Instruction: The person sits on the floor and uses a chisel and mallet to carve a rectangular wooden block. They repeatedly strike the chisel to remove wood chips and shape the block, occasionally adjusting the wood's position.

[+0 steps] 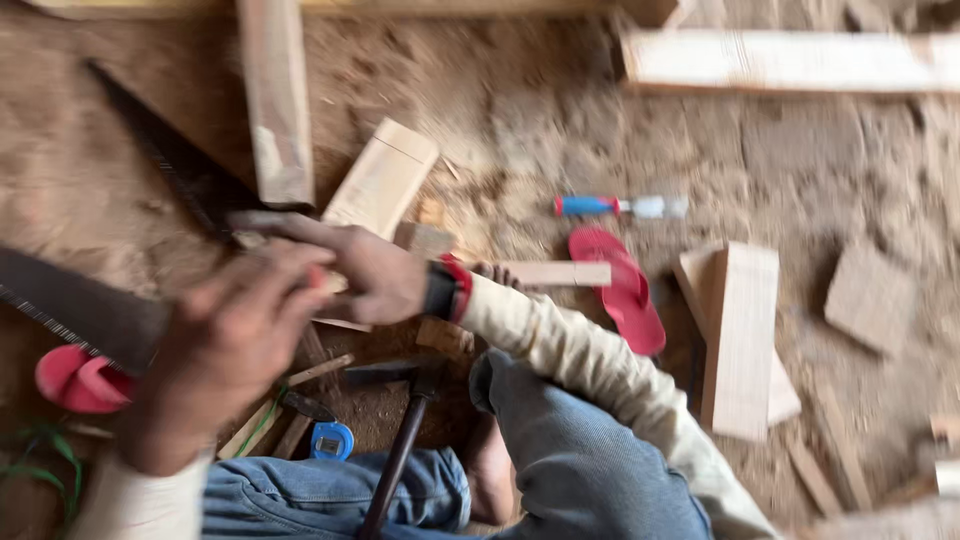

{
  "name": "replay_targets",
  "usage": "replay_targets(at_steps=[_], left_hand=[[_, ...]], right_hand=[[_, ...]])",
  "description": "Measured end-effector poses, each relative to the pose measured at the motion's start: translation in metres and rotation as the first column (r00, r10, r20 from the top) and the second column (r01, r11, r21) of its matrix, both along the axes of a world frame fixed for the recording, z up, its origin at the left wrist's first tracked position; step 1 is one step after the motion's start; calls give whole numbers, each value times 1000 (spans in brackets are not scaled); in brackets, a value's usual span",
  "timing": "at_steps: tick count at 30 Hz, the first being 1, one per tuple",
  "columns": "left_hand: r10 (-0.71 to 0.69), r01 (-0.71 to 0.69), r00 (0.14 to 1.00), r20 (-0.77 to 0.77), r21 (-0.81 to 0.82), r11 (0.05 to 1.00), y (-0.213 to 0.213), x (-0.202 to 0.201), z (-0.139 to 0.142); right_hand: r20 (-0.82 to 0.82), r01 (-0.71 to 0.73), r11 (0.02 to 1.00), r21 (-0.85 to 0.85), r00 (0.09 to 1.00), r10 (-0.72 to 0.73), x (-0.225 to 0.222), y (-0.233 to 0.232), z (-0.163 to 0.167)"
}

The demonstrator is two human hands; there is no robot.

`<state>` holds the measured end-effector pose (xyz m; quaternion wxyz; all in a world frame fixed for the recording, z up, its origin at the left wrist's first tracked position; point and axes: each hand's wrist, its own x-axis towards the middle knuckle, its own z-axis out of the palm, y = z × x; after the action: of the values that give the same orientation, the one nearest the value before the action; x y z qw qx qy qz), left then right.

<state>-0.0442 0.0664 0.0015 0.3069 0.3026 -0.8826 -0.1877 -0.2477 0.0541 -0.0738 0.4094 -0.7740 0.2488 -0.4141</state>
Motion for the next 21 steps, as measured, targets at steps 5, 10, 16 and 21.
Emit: replay_targets(at_steps=[5, 10, 16, 21], left_hand=[[207, -212, 928, -310, 18, 977, 52, -6, -32], [554, -326, 803, -219, 616, 717, 125, 11, -176], [194, -361, 932, 307, 728, 583, 216, 20, -333], [123, -141, 982, 141, 990, -9, 192, 8, -335]], right_hand=[[-308, 79, 996, -50, 947, -91, -26, 24, 22], [84, 399, 917, 26, 913, -399, -66, 13, 17], [436, 578, 791, 200, 671, -600, -65, 9, 7], [480, 382, 800, 462, 651, -588, -65, 4, -3]])
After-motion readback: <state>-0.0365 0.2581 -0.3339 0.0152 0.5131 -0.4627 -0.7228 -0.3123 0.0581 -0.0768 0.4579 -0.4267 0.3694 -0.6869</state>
